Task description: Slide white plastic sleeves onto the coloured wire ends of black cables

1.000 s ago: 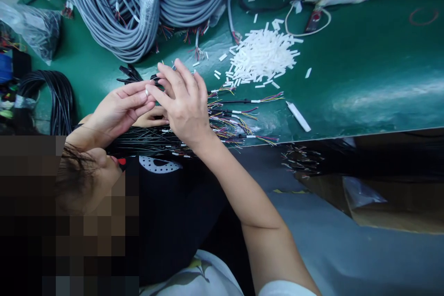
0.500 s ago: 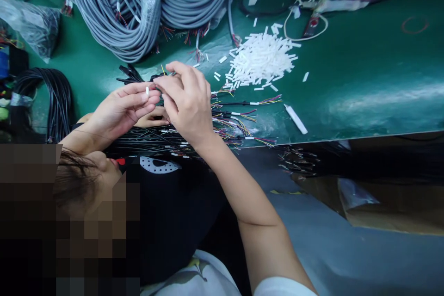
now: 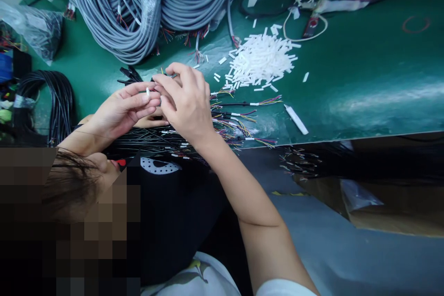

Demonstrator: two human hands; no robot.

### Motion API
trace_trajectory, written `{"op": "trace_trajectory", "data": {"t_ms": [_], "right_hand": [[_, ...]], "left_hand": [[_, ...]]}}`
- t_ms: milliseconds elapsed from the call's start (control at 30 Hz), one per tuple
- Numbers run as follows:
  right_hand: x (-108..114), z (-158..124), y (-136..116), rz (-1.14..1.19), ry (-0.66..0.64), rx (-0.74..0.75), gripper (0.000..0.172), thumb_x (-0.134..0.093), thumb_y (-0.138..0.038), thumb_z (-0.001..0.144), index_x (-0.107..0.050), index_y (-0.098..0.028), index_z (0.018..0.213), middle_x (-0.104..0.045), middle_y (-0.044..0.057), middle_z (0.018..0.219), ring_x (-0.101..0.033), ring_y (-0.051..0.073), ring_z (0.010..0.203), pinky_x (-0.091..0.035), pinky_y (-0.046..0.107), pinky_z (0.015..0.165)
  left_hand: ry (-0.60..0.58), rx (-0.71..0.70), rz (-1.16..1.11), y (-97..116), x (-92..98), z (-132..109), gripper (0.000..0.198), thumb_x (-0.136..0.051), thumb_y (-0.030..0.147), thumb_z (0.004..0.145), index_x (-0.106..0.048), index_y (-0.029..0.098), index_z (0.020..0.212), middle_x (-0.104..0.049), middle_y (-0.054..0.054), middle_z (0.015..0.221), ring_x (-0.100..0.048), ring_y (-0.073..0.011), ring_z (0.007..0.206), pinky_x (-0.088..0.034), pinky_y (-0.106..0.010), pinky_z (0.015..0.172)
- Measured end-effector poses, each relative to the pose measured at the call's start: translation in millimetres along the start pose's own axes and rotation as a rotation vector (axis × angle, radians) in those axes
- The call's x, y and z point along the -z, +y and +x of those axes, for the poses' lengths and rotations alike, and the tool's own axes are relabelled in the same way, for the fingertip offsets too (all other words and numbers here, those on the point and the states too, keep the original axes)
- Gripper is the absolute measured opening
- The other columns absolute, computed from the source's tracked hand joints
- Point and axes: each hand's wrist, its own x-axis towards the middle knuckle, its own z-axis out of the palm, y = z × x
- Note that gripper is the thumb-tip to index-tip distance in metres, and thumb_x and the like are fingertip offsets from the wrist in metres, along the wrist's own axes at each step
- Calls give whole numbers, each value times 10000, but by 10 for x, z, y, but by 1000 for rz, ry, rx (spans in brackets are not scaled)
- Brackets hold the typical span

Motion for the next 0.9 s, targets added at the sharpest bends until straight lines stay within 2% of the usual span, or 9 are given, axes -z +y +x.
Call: {"op": "trace_trajectory", "data": {"t_ms": [133,233,433,467,533,567,633,733,900], "right_hand": [[41,83,9,12,-87,21,274,-524,-227,979,-661,-259,1214,-552,100,1366,-501,305,1320,-447,555,1147],[30,134,28,66,-147,18,247,-502,-182,974,-649,-240,1165,-574,95,1303,-600,237,1164,-534,439,1044],[-41,159,82,103,-96,-31,221,-518,-156,961,-658,-220,1119,-596,77,1177,-624,208,1067,-566,375,940],[-46,159,97,111,-81,-31,220,-531,-155,952,-662,-223,1115,-598,74,1170,-624,210,1071,-566,377,944],[-45,160,136,128,-55,-27,216,-563,-161,933,-668,-232,1107,-602,65,1150,-623,211,1076,-567,387,962],[-43,162,161,136,-45,-25,217,-574,-165,925,-668,-236,1107,-602,61,1141,-623,211,1078,-566,393,973],[-41,169,213,146,-28,-25,222,-584,-172,920,-663,-241,1115,-597,56,1135,-622,207,1087,-563,402,996],[-57,183,271,145,-19,-28,210,-587,-193,927,-656,-247,1119,-590,53,1136,-619,206,1096,-558,413,1015],[-112,184,274,126,-33,-30,192,-561,-226,954,-646,-238,1126,-578,58,1157,-620,211,1109,-548,415,1026]], "left_hand": [[16,-76,125,-14,90,63,267,-840,188,796,-711,176,1029,-803,-47,955,-783,-168,919,-647,-234,845],[35,-173,224,-7,180,74,266,-878,228,770,-713,205,978,-794,-49,997,-762,-192,1007,-638,-245,847],[225,-547,514,238,296,-191,149,-789,286,905,-708,234,1019,-762,49,926,-665,-157,1196,-555,-245,917],[255,-637,562,290,322,-229,183,-778,264,914,-704,259,1081,-761,70,1006,-616,-157,1279,-532,-246,968],[265,-767,642,358,396,-243,452,-830,180,847,-670,350,1234,-694,128,1299,-476,-160,1442,-454,-237,1112],[244,-770,679,367,440,-215,602,-869,127,781,-655,376,1284,-636,146,1408,-431,-169,1481,-406,-222,1167],[169,-628,713,336,522,-108,770,-914,29,650,-668,329,1316,-611,106,1468,-422,-213,1495,-355,-203,1210],[117,-385,581,242,586,71,741,-891,-51,580,-717,225,1246,-695,5,1368,-434,-272,1497,-401,-232,1182],[76,-329,468,192,613,96,709,-899,-37,562,-734,246,1192,-706,5,1335,-386,-283,1527,-404,-284,1190]]}}
